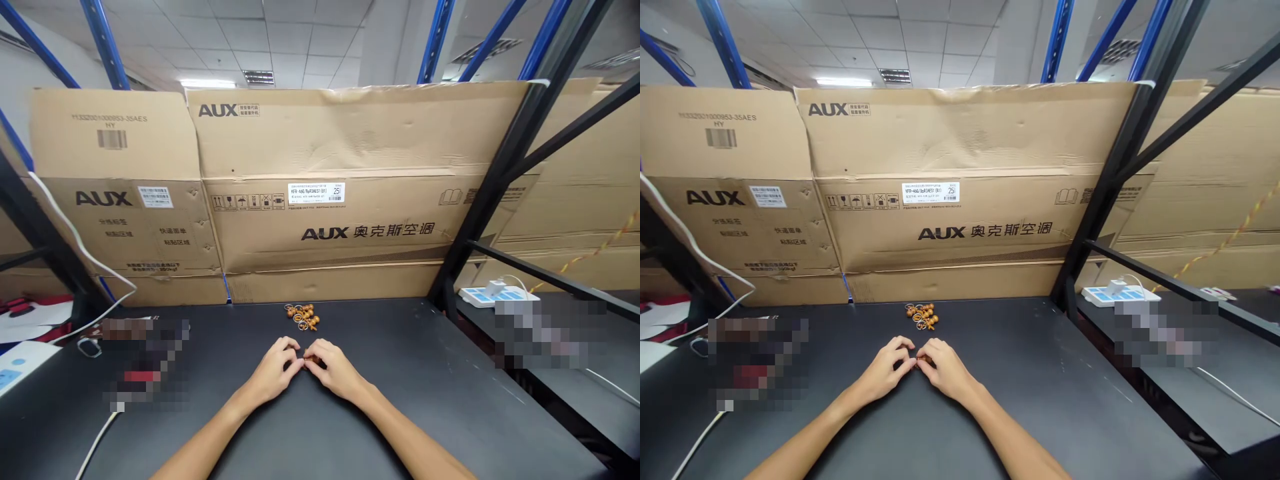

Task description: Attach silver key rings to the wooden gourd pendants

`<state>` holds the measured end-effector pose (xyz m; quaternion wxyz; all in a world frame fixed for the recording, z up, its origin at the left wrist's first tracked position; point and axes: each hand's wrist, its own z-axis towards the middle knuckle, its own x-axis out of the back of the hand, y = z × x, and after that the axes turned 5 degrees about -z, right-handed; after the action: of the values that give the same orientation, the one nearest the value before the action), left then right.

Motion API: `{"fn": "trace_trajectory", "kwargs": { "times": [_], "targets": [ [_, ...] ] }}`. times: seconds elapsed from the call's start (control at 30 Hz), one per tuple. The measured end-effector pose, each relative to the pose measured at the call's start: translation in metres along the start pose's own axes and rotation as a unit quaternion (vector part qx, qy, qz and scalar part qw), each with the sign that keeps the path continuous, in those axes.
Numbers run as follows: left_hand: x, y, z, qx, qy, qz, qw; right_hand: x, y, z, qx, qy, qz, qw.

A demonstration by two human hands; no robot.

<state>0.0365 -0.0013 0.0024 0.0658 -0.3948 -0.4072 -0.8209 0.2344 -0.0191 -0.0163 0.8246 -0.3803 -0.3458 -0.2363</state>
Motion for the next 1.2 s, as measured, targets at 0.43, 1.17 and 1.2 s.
{"fn": "trace_trajectory", "kwargs": {
  "times": [0.43,1.17,1.2],
  "targets": [
    [0.001,0.0,0.0,0.001,0.008,0.001,1.0,-0.001,0.001,0.001,-0.007,0.007,-0.02,1.0],
    [0.007,-0.002,0.0,-0.015,-0.013,0.054,0.998,0.008,0.005,0.002,-0.039,0.025,-0.025,0.999],
    [0.007,-0.003,0.0,-0.012,-0.009,0.069,0.998,0.01,0.004,0.002,-0.039,0.031,-0.031,0.998]
  ]
}}
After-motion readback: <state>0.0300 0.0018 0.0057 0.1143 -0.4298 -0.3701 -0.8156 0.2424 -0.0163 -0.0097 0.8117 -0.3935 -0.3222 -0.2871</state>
